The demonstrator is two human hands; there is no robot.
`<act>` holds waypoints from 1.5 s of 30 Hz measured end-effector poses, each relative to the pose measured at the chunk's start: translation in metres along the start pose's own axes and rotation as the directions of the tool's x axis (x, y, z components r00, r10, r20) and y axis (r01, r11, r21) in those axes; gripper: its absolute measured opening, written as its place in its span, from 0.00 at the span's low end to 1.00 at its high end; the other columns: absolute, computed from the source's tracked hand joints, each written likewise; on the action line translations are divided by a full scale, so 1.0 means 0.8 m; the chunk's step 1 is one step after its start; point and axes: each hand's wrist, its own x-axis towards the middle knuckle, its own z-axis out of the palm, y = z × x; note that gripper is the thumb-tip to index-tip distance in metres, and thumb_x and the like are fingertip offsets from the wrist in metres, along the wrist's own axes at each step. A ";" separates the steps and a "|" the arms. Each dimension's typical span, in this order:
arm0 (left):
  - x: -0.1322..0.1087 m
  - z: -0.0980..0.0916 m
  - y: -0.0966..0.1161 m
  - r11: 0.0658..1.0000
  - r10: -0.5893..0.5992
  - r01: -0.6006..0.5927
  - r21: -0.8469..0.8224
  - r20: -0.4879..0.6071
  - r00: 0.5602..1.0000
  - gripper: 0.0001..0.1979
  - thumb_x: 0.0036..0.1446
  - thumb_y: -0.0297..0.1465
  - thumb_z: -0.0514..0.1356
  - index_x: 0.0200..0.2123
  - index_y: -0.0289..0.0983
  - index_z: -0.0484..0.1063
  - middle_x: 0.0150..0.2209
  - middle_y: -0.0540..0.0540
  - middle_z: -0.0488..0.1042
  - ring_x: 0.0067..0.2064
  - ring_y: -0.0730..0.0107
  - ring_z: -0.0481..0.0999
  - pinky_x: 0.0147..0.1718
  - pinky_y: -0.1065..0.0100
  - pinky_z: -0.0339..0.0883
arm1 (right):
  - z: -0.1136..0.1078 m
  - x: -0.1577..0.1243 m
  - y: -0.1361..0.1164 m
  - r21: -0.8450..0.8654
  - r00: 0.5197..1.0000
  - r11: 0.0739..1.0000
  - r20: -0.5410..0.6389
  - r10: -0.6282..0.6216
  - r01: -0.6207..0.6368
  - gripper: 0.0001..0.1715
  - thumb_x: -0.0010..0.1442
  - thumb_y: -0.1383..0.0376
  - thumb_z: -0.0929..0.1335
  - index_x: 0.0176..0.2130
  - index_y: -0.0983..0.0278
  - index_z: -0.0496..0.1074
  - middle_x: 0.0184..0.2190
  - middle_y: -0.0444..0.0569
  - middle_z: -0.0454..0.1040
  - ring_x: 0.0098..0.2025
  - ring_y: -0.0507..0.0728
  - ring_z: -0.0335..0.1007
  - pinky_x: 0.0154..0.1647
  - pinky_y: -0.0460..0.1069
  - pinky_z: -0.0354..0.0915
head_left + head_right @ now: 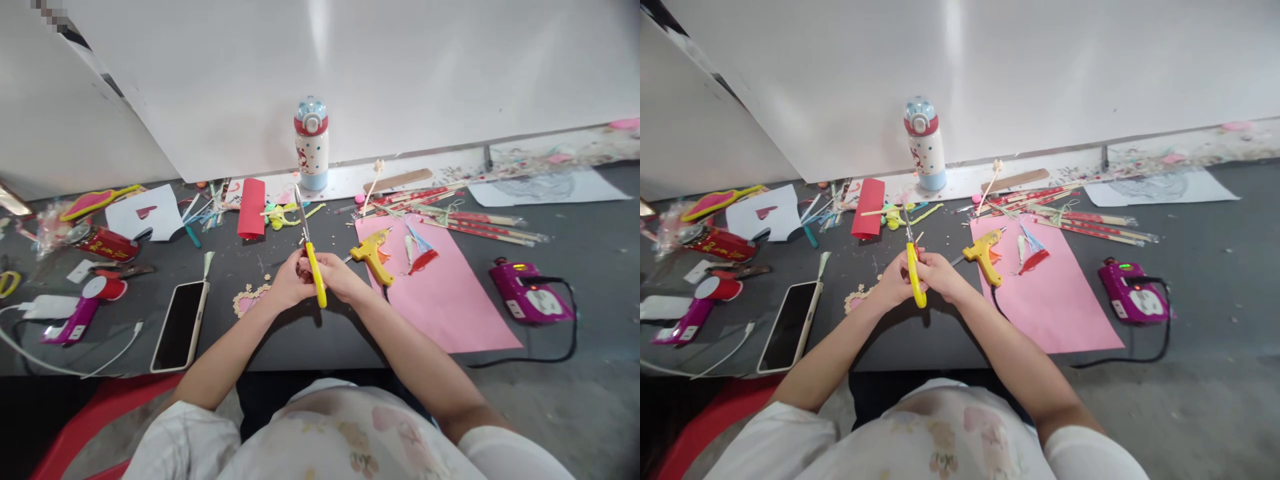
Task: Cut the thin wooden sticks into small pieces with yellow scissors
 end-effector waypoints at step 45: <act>-0.009 -0.062 0.032 0.252 0.841 -0.103 0.962 -0.165 0.516 0.06 0.52 0.31 0.59 0.36 0.38 0.71 0.35 0.45 0.71 0.41 0.65 0.68 0.44 0.63 0.60 | -0.010 -0.023 -0.014 -0.896 0.928 0.439 -0.114 -0.355 0.059 0.16 0.52 0.57 0.65 0.38 0.63 0.66 0.28 0.44 0.70 0.28 0.52 0.63 0.28 0.47 0.55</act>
